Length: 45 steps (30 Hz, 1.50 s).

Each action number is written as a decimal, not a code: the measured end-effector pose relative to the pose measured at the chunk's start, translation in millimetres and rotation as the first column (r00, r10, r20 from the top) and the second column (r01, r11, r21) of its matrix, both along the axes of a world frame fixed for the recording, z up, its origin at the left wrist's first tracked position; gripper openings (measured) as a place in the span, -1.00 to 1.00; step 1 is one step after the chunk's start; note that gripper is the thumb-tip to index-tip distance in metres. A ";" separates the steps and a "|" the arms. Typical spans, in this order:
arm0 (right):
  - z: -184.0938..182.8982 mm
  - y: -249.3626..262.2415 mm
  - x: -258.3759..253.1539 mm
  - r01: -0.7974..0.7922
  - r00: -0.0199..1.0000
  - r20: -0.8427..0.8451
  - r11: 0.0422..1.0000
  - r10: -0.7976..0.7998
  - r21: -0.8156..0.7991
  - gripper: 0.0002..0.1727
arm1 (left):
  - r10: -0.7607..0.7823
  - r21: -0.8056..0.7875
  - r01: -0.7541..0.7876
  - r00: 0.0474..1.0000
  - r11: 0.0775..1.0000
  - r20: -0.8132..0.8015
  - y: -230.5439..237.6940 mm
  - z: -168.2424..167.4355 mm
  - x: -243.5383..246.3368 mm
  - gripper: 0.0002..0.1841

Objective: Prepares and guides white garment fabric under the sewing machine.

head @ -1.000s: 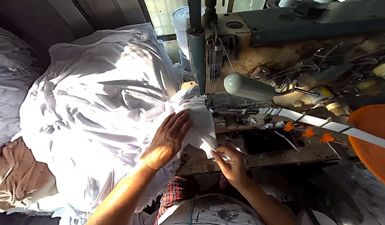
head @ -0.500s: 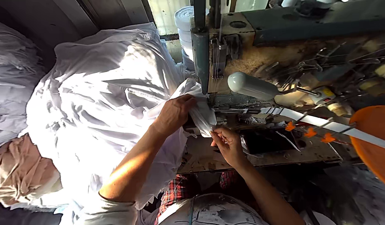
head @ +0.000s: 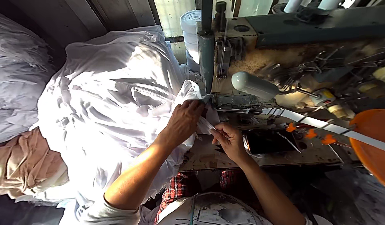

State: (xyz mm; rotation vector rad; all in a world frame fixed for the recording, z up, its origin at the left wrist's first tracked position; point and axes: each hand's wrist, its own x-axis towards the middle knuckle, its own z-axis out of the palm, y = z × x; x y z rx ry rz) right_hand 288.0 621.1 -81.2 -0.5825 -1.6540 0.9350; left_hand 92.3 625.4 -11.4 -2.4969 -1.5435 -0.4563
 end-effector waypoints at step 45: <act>-1.1 -108.8 44.2 -0.342 0.934 0.099 0.940 0.342 -0.024 -0.81 | -0.419 0.039 0.422 0.905 0.906 -0.067 -99.1 -18.1 -8.4 -0.64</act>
